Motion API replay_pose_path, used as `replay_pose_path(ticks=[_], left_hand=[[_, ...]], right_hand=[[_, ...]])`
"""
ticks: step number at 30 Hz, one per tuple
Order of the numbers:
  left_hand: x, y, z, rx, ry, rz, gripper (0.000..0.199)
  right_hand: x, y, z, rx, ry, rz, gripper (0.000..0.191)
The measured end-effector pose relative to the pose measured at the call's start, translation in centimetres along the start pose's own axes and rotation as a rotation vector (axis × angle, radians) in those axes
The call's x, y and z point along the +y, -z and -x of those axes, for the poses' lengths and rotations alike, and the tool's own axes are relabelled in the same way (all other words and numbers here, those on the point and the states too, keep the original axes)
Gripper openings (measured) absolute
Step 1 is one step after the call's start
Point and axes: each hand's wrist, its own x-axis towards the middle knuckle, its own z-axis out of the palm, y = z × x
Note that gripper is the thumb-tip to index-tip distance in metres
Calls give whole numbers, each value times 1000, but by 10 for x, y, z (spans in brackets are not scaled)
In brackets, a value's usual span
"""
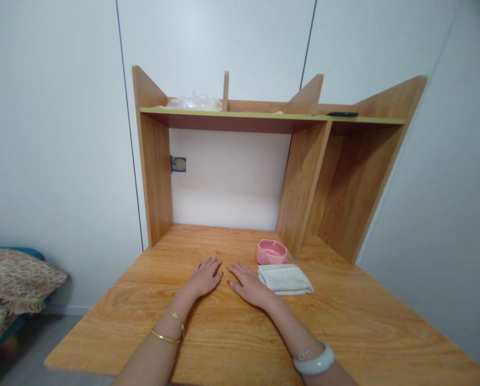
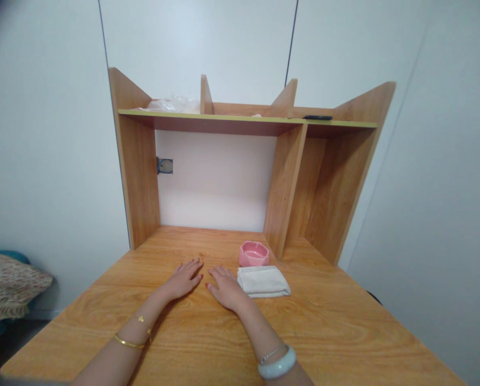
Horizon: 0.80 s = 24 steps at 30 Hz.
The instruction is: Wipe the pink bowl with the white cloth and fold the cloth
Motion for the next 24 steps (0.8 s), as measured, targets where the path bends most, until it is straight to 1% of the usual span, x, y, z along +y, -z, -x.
replay_pose_path(ticks=[6,17,24], left_hand=[[0,0,0,3,11,2,54],[1,1,1,1,5,17,54],[2,1,2,-4,9,16,54]], right_hand=[[-1,1,1,-17,-6,-1,53],[-1,0,1,12,-2,5,51],[-1,0,1,2,3,2,51]])
